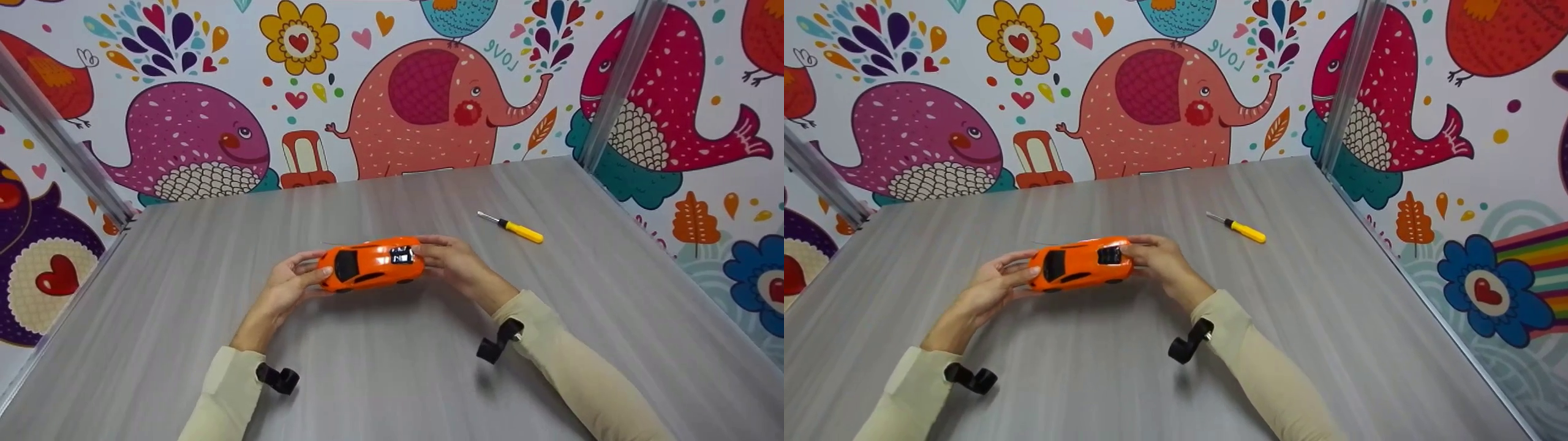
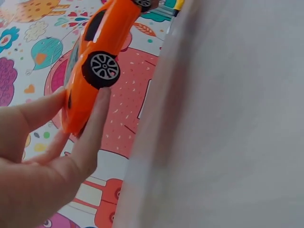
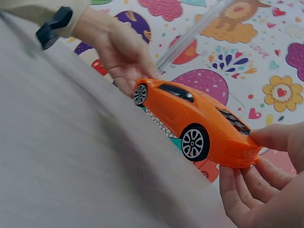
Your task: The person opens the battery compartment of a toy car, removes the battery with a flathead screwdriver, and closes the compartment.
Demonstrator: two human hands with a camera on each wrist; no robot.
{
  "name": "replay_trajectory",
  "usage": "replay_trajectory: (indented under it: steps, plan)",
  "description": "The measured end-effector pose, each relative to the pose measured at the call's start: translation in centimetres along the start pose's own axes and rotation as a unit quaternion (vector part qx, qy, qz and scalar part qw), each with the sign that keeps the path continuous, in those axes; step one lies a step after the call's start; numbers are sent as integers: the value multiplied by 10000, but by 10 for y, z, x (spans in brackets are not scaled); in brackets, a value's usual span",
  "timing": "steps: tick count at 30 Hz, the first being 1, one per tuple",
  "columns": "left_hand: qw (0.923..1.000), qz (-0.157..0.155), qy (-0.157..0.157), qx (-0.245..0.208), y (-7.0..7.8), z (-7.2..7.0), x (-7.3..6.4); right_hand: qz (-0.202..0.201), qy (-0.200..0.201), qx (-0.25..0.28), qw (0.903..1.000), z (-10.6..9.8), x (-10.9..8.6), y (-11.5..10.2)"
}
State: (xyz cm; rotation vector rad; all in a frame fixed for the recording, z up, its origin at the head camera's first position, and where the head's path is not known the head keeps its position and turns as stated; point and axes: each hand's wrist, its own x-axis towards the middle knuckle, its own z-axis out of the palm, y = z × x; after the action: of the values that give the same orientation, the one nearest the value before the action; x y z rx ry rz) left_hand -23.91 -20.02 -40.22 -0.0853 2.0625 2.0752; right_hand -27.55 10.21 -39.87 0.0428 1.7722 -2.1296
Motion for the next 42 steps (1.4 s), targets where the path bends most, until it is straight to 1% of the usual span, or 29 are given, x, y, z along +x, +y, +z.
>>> replay_trajectory:
  steps: [2,5,7,10,14,19,26,28,33,38,42]
  plan:
    - [9997,34,86,216,-1,4,0,16,-25,47,10000,-4,1,0]
    - [9982,149,93,574,-1,9,0,47,-21,130,9999,-11,2,2]
    - [9969,293,-24,728,-1,11,0,55,-23,159,9999,-15,2,2]
    - [9937,479,-361,949,1,11,0,104,-50,127,9999,-20,2,1]
    - [9887,613,-756,1136,2,10,-3,120,-171,124,9997,-26,1,-1]
    - [9868,603,-878,1216,0,10,-5,164,-235,177,9994,-30,3,-2]
    - [9776,723,-1086,1650,-5,10,-4,341,-471,-14,9983,-35,2,-3]
    - [9778,669,-1088,1660,-6,10,-3,357,-505,7,9981,-37,1,-4]
    - [9800,612,-1141,1510,-10,9,-1,178,-673,-76,9975,-40,0,-7]
    - [9810,736,-1132,1397,-12,5,-1,117,-795,-42,9968,-41,1,-9]
    - [9812,883,-1121,1302,-11,3,-1,-8,-859,-42,9963,-41,1,-9]
